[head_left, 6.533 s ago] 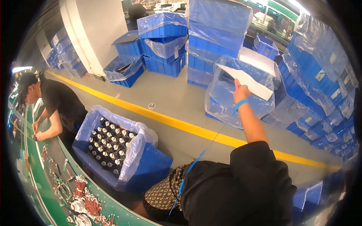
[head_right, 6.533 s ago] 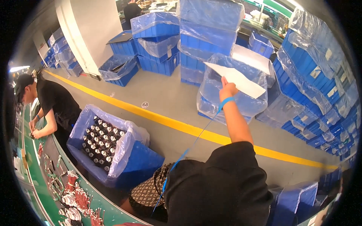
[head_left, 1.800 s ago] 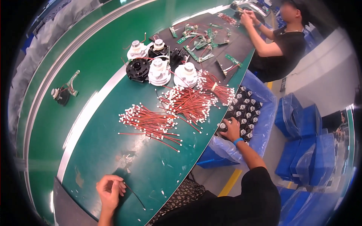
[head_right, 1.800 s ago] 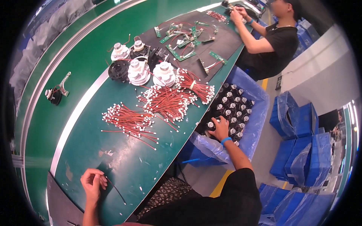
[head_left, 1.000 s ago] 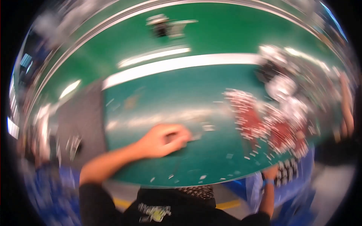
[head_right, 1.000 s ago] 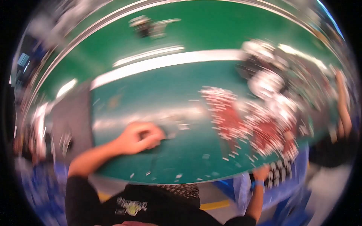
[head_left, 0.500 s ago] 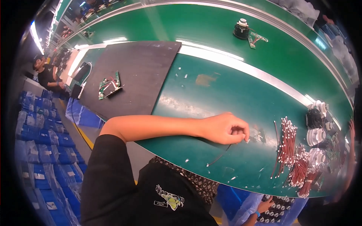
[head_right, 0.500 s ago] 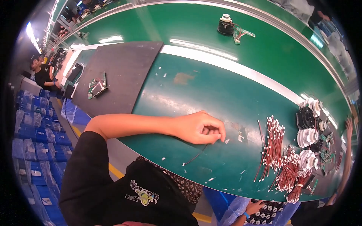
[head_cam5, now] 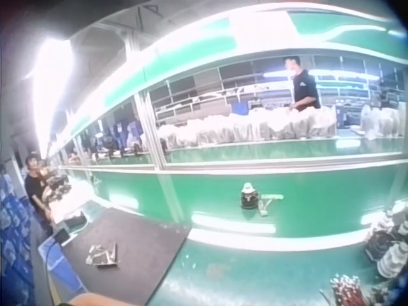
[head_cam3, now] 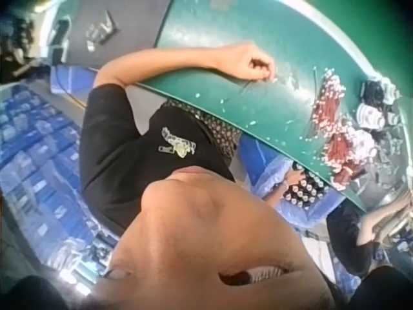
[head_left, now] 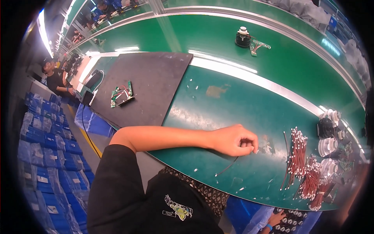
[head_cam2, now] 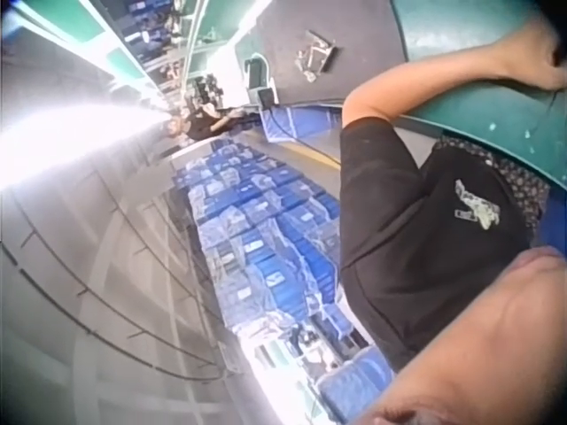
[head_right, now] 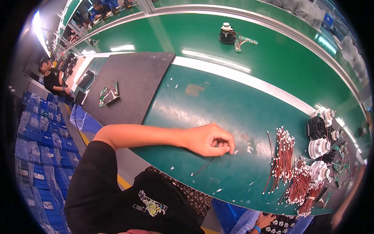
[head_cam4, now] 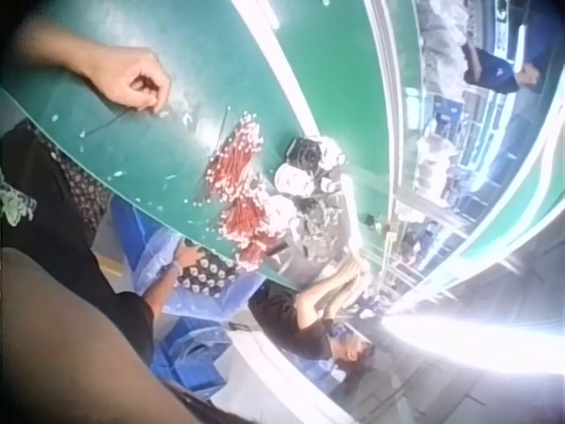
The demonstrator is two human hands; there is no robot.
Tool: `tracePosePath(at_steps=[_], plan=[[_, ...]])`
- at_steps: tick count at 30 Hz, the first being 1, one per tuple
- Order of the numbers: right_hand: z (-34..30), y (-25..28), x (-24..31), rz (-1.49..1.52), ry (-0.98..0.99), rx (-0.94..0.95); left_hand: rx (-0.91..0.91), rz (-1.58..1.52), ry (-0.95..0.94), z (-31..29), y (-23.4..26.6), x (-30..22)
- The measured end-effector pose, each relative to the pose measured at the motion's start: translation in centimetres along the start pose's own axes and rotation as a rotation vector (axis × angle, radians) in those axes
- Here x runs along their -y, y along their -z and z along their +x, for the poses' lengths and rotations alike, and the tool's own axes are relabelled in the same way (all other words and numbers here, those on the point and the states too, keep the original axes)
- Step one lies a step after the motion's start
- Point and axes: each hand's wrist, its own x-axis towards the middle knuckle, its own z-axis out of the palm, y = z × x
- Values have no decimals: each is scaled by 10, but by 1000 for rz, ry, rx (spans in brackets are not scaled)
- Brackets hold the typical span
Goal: The person assembles electronic components by hand, taking wires and PCBs from blue bins and foam packaging and placing them into an electronic housing.
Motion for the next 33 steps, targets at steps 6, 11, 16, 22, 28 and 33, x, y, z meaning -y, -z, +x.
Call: tracePosePath(at_steps=[6, 11, 16, 22, 28, 33], plan=[[2, -23, -3, -111, -43, -80, -8, 44, -17, -4, -1, 4], [-9, 10, 14, -41, 11, -50, -78, 40, -50, 4, -3, 14], [-10, 40, 51, 245, 17, -212, -153, 48, 292, 4, 4, 13], [-24, 37, 26, 229, -27, -409, -125, 86, 136, -2, 5, 17], [-28, 43, 18, 638, -430, -514, -154, 92, 136, -5, 1, 17], [-22, 40, 22, 671, -489, -572, -176, 95, 129, -5, 3, 16]])
